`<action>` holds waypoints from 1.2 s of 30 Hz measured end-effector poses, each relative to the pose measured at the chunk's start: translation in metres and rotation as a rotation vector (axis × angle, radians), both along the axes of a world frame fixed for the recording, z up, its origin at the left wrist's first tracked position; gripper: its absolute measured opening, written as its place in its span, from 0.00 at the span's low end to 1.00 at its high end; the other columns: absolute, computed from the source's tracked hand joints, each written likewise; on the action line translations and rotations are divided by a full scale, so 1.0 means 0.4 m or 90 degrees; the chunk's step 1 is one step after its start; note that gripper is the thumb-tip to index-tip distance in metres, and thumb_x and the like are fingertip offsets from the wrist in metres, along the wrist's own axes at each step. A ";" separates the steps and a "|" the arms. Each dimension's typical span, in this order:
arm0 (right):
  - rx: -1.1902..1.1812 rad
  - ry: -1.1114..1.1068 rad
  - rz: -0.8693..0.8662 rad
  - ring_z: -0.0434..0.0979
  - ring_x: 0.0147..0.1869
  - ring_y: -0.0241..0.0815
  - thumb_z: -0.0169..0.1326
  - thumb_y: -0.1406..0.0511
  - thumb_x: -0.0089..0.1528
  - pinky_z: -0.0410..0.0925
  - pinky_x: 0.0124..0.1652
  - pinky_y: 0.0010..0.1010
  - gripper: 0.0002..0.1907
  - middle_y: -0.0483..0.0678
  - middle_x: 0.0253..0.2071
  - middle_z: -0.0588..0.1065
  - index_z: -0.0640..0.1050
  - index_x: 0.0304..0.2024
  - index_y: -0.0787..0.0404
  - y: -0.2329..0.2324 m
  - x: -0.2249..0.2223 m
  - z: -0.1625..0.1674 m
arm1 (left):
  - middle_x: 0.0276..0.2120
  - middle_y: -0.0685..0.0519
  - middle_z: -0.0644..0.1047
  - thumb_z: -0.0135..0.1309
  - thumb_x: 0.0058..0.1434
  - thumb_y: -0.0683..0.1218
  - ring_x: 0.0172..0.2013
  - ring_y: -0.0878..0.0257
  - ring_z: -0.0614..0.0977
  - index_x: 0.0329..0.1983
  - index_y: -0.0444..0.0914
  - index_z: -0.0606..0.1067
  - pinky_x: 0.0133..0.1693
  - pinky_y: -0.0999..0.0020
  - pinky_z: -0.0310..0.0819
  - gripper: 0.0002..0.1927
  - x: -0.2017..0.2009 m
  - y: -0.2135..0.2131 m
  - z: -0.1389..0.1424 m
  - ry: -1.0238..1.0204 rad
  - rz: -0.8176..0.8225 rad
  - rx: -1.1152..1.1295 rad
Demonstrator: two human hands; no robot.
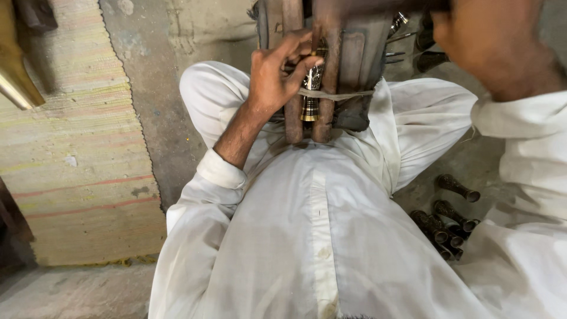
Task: The person sits cross-legged on the floor with a brass vase held upright in a wooden clamping stand between their legs. They hold a small chisel against the vase's decorated surface and strike it with a wooden mallet, repeatedly repositioning the chisel to carve ornamental patterns into the metal.
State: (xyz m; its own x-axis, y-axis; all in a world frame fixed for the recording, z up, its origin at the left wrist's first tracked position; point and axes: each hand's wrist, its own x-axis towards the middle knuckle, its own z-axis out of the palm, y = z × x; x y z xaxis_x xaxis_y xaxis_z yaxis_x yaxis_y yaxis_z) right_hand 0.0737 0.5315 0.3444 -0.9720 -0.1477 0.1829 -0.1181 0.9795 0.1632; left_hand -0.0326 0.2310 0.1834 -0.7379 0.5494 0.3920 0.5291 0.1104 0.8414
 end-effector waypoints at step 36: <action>-0.098 -0.008 0.044 0.75 0.25 0.43 0.63 0.67 0.68 0.67 0.30 0.33 0.09 0.50 0.23 0.75 0.81 0.36 0.67 -0.022 -0.016 -0.021 | 0.36 0.50 0.84 0.67 0.65 0.40 0.43 0.63 0.88 0.61 0.38 0.74 0.42 0.69 0.86 0.23 0.037 -0.015 0.041 -0.007 0.007 0.020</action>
